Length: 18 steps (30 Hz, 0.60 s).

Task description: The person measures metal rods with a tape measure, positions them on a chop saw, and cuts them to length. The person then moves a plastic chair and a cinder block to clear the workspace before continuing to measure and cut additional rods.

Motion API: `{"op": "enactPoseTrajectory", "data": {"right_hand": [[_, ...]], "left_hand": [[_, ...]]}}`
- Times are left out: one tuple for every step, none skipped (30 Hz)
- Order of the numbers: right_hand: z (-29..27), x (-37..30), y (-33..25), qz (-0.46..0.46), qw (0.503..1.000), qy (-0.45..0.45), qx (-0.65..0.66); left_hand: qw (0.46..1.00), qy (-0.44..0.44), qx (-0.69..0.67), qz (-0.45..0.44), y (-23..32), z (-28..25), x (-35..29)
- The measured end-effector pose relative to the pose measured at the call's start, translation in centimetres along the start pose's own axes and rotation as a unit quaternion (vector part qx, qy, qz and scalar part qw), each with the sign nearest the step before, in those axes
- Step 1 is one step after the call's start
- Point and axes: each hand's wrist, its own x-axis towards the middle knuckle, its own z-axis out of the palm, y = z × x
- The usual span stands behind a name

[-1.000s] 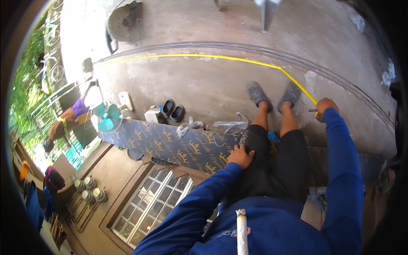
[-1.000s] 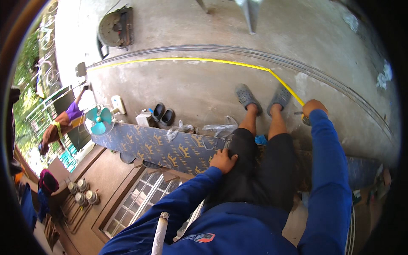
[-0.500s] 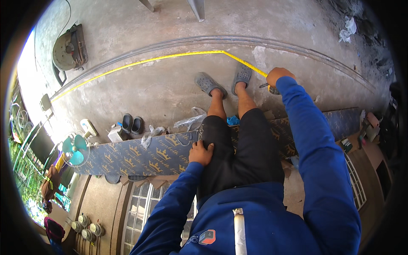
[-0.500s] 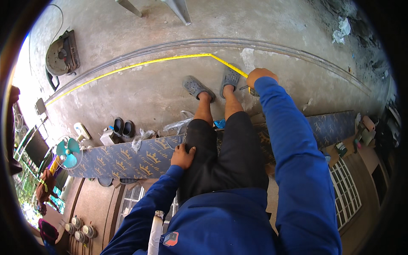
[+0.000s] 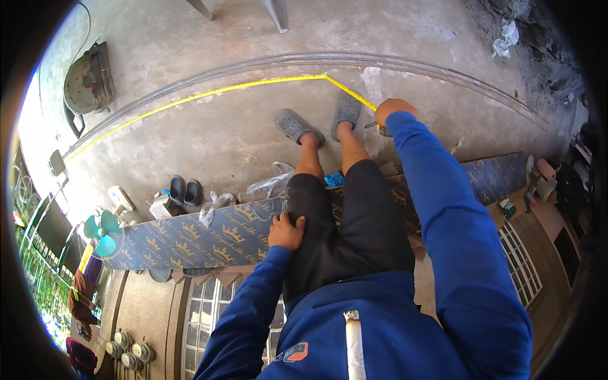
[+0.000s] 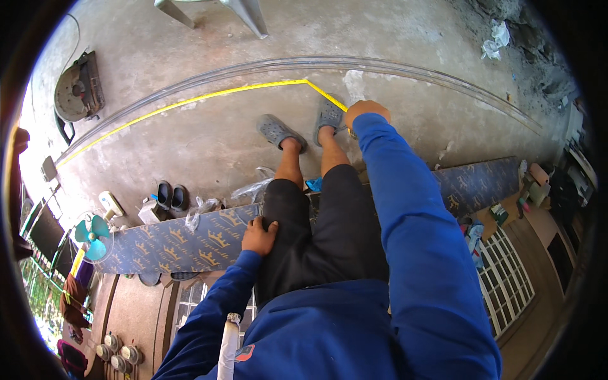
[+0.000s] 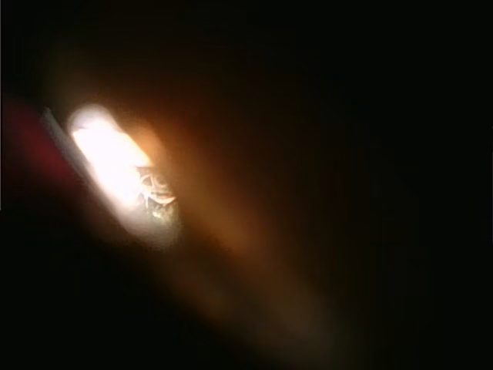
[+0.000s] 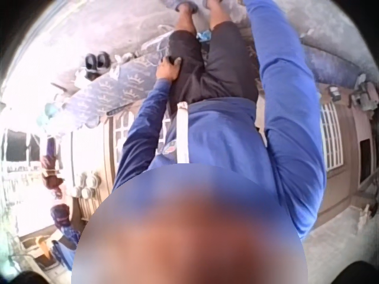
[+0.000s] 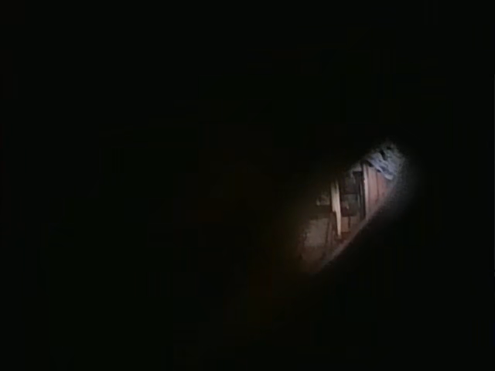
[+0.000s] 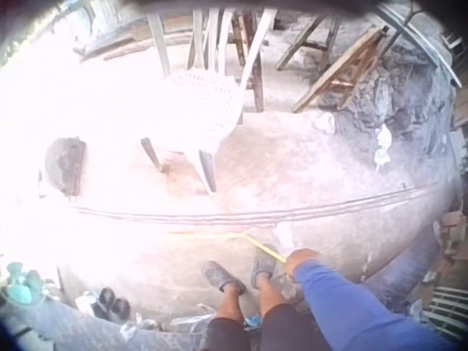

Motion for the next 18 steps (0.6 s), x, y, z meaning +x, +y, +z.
{"op": "enactPoseTrajectory", "data": {"right_hand": [[0.3, 0.3, -0.1, 0.003, 1.000, 0.003, 0.002], [0.6, 0.7, -0.2, 0.010, 1.000, 0.008, 0.005], [0.9, 1.1, -0.2, 0.010, 1.000, 0.008, 0.004], [1.2, 1.5, -0.3, 0.013, 1.000, 0.010, 0.004], [1.5, 2.0, -0.2, 0.018, 1.000, 0.009, 0.006], [1.9, 2.5, 0.0, 0.017, 1.000, 0.006, 0.008], [2.2, 3.1, 0.2, 0.019, 1.000, 0.003, 0.012], [2.4, 3.8, 0.3, 0.018, 1.000, -0.001, 0.016], [2.8, 4.5, 0.5, 0.018, 0.999, -0.002, 0.026], [3.3, 5.2, 0.8, 0.018, 0.999, -0.006, 0.038], [3.5, 6.1, 1.2, 0.014, 0.998, -0.004, 0.053], [3.9, 6.9, 1.6, 0.018, 0.998, -0.001, 0.054], [4.4, 7.7, 1.9, 0.018, 0.998, 0.006, 0.058], [4.8, 8.5, 2.2, 0.022, 0.998, 0.011, 0.062], [5.1, 9.2, 2.6, 0.017, 0.998, 0.012, 0.063], [5.5, 9.9, 2.9, 0.017, 0.998, 0.008, 0.063], [5.9, 10.4, 3.4, 0.021, 0.998, -0.001, 0.062], [6.0, 11.0, 3.9, 0.011, 0.997, 0.004, 0.073]], "left_hand": [[1.000, 0.005, 0.001, 0.003, 0.0, 0.0, 0.0], [1.000, 0.006, 0.001, 0.006, 0.0, 0.0, 0.1], [1.000, 0.011, 0.001, 0.008, -0.1, 0.0, 0.2], [1.000, 0.016, 0.001, 0.011, -0.1, -0.1, 0.2], [0.999, 0.028, 0.007, 0.015, -0.2, -0.2, 0.3], [0.999, 0.031, 0.008, 0.018, -0.2, -0.4, 0.3], [0.999, 0.035, 0.009, 0.020, -0.2, -0.5, 0.4], [0.999, 0.045, 0.008, 0.024, -0.1, -0.7, 0.4], [0.999, 0.049, 0.006, 0.022, 0.1, -0.9, 0.4], [0.998, 0.049, 0.005, 0.027, 0.3, -1.0, 0.3], [0.998, 0.060, 0.005, 0.035, 0.8, -1.2, 0.3], [0.996, 0.073, 0.007, 0.043, 1.3, -1.2, 0.2], [0.995, 0.079, 0.013, 0.051, 2.0, -1.2, 0.1], [0.995, 0.085, 0.021, 0.051, 2.9, -1.1, 0.0], [0.994, 0.091, 0.029, 0.049, 3.7, -0.9, -0.1], [0.994, 0.093, 0.038, 0.045, 4.6, -0.7, -0.4], [0.994, 0.090, 0.042, 0.042, 5.4, -0.5, -0.7], [0.994, 0.089, 0.045, 0.038, 6.3, -0.2, -0.8]]}}
